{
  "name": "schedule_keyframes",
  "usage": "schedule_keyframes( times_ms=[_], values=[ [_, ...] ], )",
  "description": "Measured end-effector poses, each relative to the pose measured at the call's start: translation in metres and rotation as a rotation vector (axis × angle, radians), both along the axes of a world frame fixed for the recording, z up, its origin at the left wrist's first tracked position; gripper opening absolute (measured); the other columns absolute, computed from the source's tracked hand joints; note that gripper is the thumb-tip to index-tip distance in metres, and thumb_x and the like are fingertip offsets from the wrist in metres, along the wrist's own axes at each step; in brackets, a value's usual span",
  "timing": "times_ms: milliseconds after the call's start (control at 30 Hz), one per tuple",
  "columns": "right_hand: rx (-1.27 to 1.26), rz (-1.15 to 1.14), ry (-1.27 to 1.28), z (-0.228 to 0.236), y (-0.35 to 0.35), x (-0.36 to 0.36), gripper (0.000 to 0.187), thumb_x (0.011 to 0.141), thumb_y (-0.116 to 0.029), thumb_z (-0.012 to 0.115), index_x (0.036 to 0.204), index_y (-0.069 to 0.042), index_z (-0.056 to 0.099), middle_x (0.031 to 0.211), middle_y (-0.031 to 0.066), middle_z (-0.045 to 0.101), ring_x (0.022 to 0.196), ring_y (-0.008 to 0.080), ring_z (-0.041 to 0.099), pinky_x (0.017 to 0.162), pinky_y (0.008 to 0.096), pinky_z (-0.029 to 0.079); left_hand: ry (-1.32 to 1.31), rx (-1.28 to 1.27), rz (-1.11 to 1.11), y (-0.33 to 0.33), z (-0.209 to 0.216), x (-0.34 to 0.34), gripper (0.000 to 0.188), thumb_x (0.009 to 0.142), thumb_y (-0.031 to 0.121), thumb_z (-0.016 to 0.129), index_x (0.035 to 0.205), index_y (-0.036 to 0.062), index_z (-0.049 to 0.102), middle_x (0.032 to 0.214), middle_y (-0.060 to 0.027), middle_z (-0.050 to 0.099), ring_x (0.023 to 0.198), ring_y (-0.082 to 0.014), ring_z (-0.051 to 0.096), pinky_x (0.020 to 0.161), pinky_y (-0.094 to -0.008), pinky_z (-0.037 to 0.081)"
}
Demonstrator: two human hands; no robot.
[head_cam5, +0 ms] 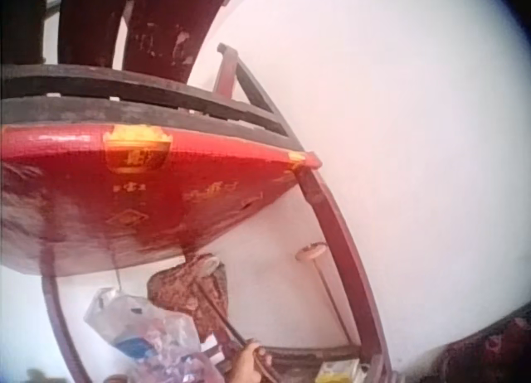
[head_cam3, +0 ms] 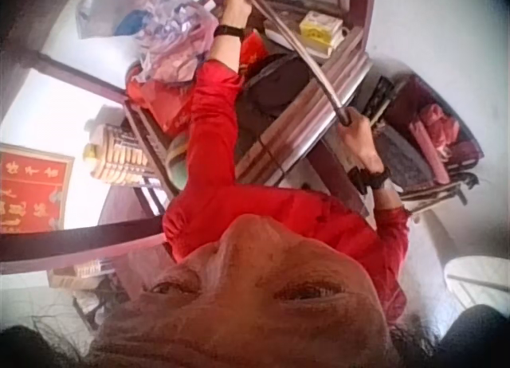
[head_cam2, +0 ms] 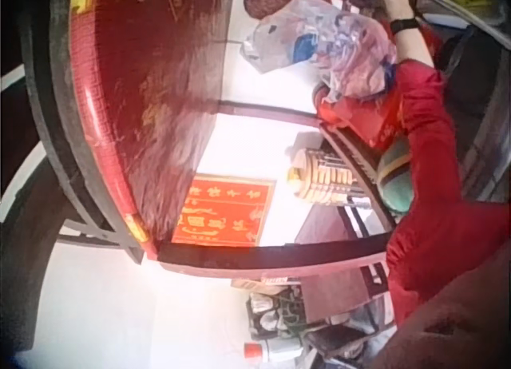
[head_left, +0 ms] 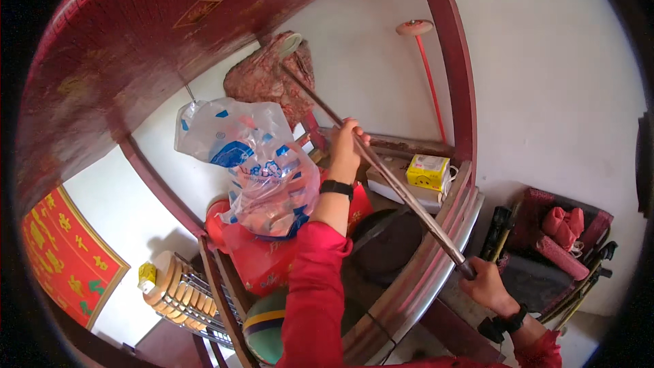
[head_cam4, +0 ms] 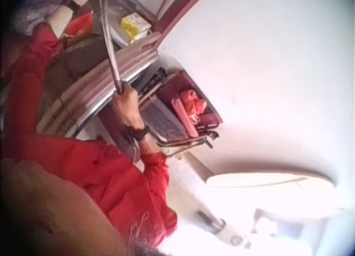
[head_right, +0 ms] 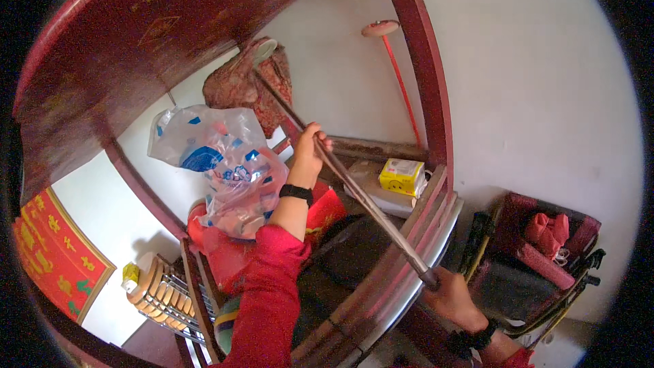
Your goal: Cleaning a wooden shelf using a broom and a cloth.
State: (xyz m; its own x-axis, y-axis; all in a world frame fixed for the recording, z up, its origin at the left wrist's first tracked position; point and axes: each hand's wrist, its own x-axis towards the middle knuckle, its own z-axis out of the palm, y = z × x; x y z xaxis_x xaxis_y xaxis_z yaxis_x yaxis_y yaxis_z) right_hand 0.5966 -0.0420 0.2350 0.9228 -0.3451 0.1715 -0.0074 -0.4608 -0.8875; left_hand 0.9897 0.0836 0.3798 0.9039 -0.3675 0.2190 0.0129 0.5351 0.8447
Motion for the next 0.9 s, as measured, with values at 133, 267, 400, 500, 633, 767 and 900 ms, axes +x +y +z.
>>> schedule_keyframes(
  times_ms=[133,267,400,500,633,767,900],
  values=[
    [-0.024,0.02,0.091,0.013,0.012,0.03,0.026,0.069,-0.011,0.066,0.089,0.003,0.06,0.073,0.0172,0.06,0.069,0.0188,0.059,0.064,0.0351,0.048,0.014,-0.011,0.051,0.031,0.004,0.027,0.018,0.077,0.016,0.063,0.091,0.013,0.052,0.063,-0.0033,0.053,0.052,-0.023,0.056,0.046,-0.0338,0.044],
    [-0.016,0.099,-0.046,0.005,0.025,0.066,0.029,0.068,-0.012,0.067,0.092,0.003,0.06,0.076,0.0204,0.061,0.071,0.0281,0.064,0.065,0.0373,0.049,0.017,0.063,0.083,0.042,0.017,0.036,0.015,0.081,0.016,0.062,0.09,0.0124,0.051,0.065,-0.0039,0.053,0.057,-0.0225,0.054,0.05,-0.033,0.043],
    [0.057,0.078,-0.171,0.019,0.042,0.112,0.021,0.07,-0.013,0.066,0.082,0.003,0.059,0.062,0.0083,0.053,0.06,0.0117,0.049,0.056,0.0326,0.043,-0.009,0.059,0.113,0.049,0.019,0.045,0.014,0.081,0.013,0.062,0.089,0.014,0.05,0.067,-0.0039,0.054,0.059,-0.0226,0.055,0.05,-0.034,0.045],
    [0.13,0.121,-0.204,0.035,0.058,0.133,0.019,0.07,-0.013,0.065,0.082,0.001,0.06,0.063,0.0053,0.054,0.061,0.0102,0.049,0.055,0.0306,0.043,-0.012,0.033,0.069,0.06,0.024,0.061,0.016,0.08,0.011,0.062,0.09,0.0158,0.05,0.068,-0.0036,0.054,0.06,-0.0216,0.055,0.049,-0.0331,0.044],
    [0.151,0.131,-0.223,0.031,0.066,0.152,0.019,0.071,-0.012,0.065,0.084,0.001,0.061,0.063,0.003,0.052,0.061,0.0084,0.048,0.054,0.0284,0.041,-0.031,0.008,0.141,0.058,0.036,0.074,0.02,0.081,0.009,0.059,0.095,0.0172,0.048,0.066,-0.0021,0.051,0.057,-0.0192,0.052,0.046,-0.0296,0.041],
    [0.131,0.083,-0.222,0.027,0.068,0.155,0.02,0.072,-0.011,0.065,0.086,0.002,0.06,0.063,0.0039,0.052,0.062,0.0088,0.048,0.054,0.029,0.041,-0.02,0.0,0.162,0.054,0.035,0.075,0.021,0.081,0.008,0.057,0.096,0.0168,0.047,0.065,-0.0021,0.049,0.053,-0.0177,0.049,0.045,-0.0301,0.039],
    [0.091,0.045,-0.197,0.022,0.073,0.149,0.021,0.072,-0.011,0.065,0.087,0.003,0.059,0.062,0.0053,0.052,0.062,0.0096,0.049,0.054,0.0297,0.042,-0.035,-0.023,0.153,0.056,0.033,0.066,0.022,0.079,0.007,0.057,0.097,0.0162,0.046,0.062,-0.0016,0.046,0.05,-0.0168,0.047,0.043,-0.0287,0.038]
  ],
)
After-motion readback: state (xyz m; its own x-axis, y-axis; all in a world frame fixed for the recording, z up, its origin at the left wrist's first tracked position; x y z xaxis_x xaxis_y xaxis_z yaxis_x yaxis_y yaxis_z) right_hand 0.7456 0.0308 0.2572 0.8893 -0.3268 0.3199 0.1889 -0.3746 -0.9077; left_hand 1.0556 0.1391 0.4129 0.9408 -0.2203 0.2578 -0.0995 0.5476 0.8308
